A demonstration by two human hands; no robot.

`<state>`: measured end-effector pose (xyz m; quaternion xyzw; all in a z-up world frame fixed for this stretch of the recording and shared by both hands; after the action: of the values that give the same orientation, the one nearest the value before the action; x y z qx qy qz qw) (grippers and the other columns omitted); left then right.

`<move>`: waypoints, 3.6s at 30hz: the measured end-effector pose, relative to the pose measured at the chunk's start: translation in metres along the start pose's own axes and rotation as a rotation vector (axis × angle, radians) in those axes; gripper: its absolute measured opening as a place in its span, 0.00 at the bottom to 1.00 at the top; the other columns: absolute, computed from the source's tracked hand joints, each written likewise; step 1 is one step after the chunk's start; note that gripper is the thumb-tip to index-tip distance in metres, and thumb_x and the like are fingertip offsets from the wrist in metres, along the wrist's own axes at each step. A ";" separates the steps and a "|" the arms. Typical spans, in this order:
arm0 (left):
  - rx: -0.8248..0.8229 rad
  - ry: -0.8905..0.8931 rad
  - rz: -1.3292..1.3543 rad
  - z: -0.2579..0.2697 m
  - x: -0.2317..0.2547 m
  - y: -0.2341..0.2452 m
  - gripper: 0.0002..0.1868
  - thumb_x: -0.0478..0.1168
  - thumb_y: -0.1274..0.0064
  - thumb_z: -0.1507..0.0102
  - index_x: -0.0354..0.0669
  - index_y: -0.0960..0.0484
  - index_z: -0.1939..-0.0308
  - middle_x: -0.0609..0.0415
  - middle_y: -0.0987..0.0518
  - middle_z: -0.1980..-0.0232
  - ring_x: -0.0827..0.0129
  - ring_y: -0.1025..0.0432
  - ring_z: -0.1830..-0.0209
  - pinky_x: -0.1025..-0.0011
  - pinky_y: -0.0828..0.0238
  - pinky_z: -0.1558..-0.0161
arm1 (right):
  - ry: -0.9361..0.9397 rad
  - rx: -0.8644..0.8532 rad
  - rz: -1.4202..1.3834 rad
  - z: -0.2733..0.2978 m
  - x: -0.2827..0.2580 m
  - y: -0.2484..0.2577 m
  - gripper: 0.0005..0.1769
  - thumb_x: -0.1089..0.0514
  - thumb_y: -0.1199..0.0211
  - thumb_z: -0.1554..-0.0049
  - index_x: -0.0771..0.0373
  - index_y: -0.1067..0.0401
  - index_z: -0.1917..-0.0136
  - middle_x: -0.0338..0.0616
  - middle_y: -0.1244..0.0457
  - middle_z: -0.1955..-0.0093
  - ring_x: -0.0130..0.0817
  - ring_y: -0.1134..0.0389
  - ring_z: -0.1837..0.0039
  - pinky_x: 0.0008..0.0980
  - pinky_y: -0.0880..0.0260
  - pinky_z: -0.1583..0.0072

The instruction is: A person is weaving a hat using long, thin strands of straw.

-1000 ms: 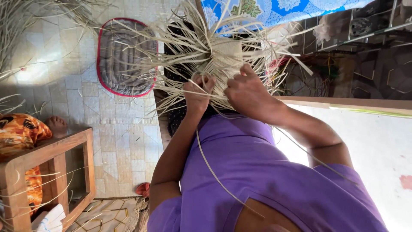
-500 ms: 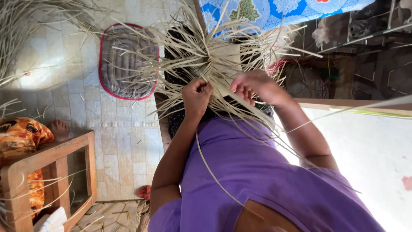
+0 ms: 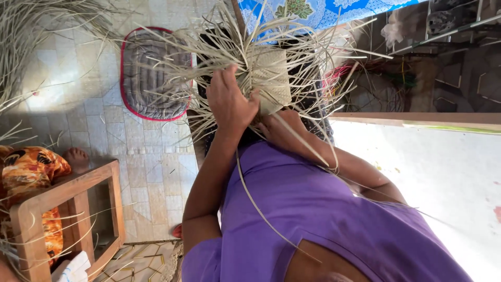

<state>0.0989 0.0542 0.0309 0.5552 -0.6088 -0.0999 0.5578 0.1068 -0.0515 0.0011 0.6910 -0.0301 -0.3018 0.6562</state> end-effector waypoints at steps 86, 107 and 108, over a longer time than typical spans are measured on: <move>-0.092 -0.143 -0.244 0.019 -0.136 -0.012 0.24 0.24 0.58 0.61 0.46 0.22 0.64 0.58 0.22 0.65 0.65 0.36 0.60 0.60 0.56 0.46 | -0.488 0.499 -1.994 -0.061 0.182 -0.055 0.33 0.44 0.47 0.59 0.67 0.38 0.45 0.57 0.40 0.49 0.46 0.36 0.52 0.40 0.34 0.52; -0.302 -0.146 -0.277 0.029 -0.066 -0.040 0.51 0.38 0.39 0.57 0.47 0.50 0.34 0.38 0.48 0.34 0.48 0.48 0.34 0.45 0.59 0.38 | -0.410 0.502 -2.020 -0.060 0.174 -0.044 0.27 0.45 0.45 0.55 0.67 0.35 0.50 0.53 0.38 0.51 0.42 0.37 0.53 0.36 0.36 0.51; -0.304 -0.146 -0.276 0.019 -0.078 -0.046 0.51 0.38 0.39 0.57 0.47 0.50 0.34 0.38 0.48 0.34 0.48 0.48 0.34 0.45 0.59 0.38 | -0.413 0.502 -2.020 -0.059 0.174 -0.044 0.27 0.45 0.45 0.55 0.67 0.35 0.50 0.53 0.38 0.51 0.42 0.37 0.53 0.36 0.36 0.51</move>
<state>0.0909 0.0897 -0.0541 0.5341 -0.5436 -0.3061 0.5706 0.2601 -0.0688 -0.1079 0.4463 0.3856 -0.8037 -0.0785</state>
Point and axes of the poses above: each hand's wrist, its own z-axis away from the middle knuckle, its own y-axis out of the back of the hand, x = y × z, the point moved 8 cm from there along -z, towards the middle knuckle
